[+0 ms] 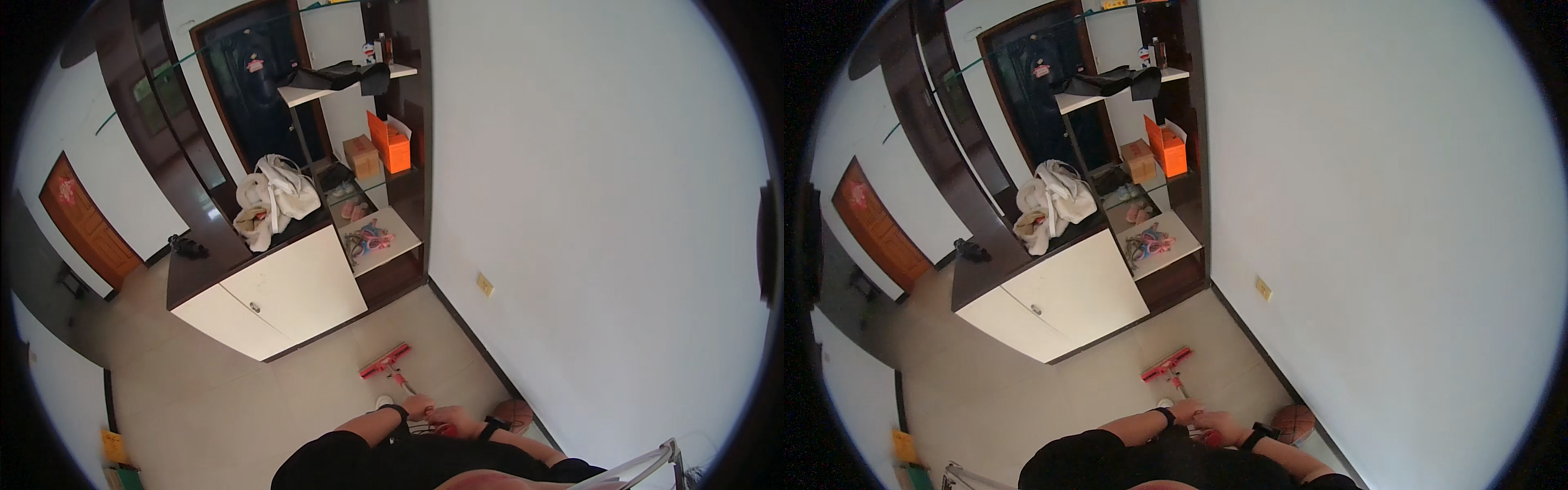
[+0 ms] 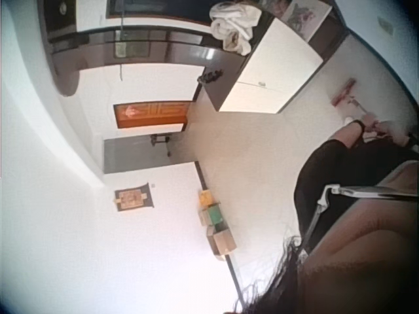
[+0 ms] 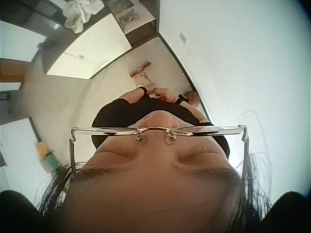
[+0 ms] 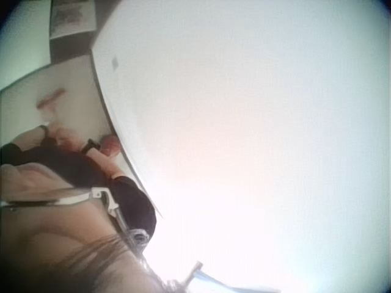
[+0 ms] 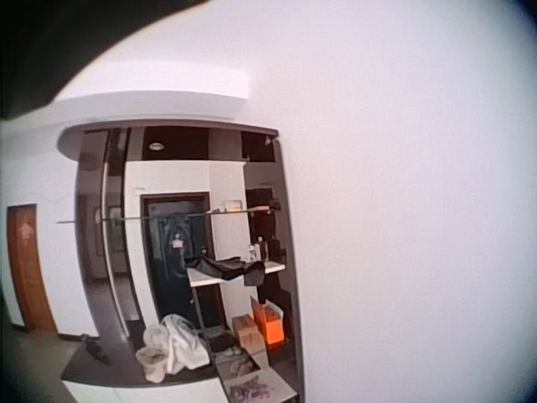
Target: The person mops a tiled floor using a pink flat mop. They move through a living area, cleaning near a cabinet, a glass coffee table, and a window, then walk toward a doorway.
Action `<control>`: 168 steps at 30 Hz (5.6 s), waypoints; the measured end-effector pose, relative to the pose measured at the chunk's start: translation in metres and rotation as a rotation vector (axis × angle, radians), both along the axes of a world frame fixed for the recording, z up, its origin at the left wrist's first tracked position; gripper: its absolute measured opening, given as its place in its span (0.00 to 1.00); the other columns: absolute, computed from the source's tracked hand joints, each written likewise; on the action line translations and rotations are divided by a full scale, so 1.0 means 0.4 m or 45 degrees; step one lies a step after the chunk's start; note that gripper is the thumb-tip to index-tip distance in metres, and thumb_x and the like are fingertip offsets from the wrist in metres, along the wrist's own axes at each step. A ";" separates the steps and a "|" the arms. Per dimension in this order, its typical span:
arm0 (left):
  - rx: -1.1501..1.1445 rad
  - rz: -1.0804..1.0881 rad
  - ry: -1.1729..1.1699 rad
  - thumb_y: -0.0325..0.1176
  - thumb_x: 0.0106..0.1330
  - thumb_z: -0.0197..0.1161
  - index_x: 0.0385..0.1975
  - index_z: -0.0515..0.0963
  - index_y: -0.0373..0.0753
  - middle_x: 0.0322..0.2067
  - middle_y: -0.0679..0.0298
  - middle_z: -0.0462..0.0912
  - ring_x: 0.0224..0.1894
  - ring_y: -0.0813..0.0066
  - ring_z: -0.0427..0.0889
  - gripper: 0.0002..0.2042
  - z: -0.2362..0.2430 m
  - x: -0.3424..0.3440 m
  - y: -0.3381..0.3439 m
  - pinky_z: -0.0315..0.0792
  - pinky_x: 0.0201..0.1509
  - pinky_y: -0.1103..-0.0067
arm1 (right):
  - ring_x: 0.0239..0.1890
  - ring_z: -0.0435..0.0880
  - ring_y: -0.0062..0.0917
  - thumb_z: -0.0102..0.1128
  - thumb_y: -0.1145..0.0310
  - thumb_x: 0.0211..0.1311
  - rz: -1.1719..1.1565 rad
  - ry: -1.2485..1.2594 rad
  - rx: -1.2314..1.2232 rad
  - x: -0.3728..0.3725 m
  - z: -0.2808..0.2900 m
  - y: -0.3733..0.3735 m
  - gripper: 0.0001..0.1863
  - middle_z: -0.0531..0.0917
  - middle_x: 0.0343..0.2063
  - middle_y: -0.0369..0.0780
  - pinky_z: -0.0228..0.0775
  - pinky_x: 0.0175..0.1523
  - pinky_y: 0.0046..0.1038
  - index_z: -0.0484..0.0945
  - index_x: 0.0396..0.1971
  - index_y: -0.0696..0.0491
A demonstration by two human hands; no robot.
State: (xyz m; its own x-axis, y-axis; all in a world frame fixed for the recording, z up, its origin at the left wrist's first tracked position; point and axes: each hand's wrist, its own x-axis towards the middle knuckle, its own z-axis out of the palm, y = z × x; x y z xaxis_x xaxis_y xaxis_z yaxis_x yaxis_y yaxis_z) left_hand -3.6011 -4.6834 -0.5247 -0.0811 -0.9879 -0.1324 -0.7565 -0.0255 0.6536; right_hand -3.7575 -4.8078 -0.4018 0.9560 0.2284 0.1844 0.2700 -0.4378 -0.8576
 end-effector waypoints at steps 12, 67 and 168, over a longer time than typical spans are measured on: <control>0.020 -0.306 0.538 0.38 0.52 0.59 0.30 0.75 0.36 0.30 0.47 0.79 0.35 0.46 0.76 0.12 0.093 -0.179 -0.069 0.68 0.38 0.63 | 0.28 0.79 0.36 0.67 0.60 0.47 -0.169 0.106 -0.175 -0.142 0.201 -0.041 0.12 0.79 0.23 0.40 0.70 0.32 0.31 0.78 0.28 0.50; 0.175 -0.485 -0.192 0.35 0.45 0.63 0.20 0.75 0.42 0.25 0.56 0.78 0.34 0.54 0.77 0.06 0.039 0.467 0.285 0.73 0.37 0.64 | 0.32 0.82 0.33 0.61 0.67 0.48 -0.665 1.468 0.684 0.443 0.061 0.384 0.14 0.81 0.31 0.46 0.74 0.35 0.30 0.76 0.35 0.58; 0.152 -2.200 -0.516 0.37 0.47 0.61 0.26 0.78 0.45 0.29 0.62 0.81 0.37 0.61 0.80 0.07 0.034 0.036 0.602 0.69 0.41 0.64 | 0.37 0.78 0.30 0.62 0.66 0.43 -2.294 0.909 1.375 0.200 -0.012 1.318 0.29 0.79 0.34 0.44 0.70 0.43 0.31 0.70 0.49 0.57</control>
State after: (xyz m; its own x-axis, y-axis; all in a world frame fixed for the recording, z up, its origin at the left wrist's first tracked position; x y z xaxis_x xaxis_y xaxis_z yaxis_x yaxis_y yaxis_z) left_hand -3.5868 -4.4426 -0.5112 -0.8645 0.1939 -0.4637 -0.0687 0.8683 0.4912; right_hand -3.6775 -4.2805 -0.4066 -0.0780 -0.6276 -0.7746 -0.1303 0.7767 -0.6162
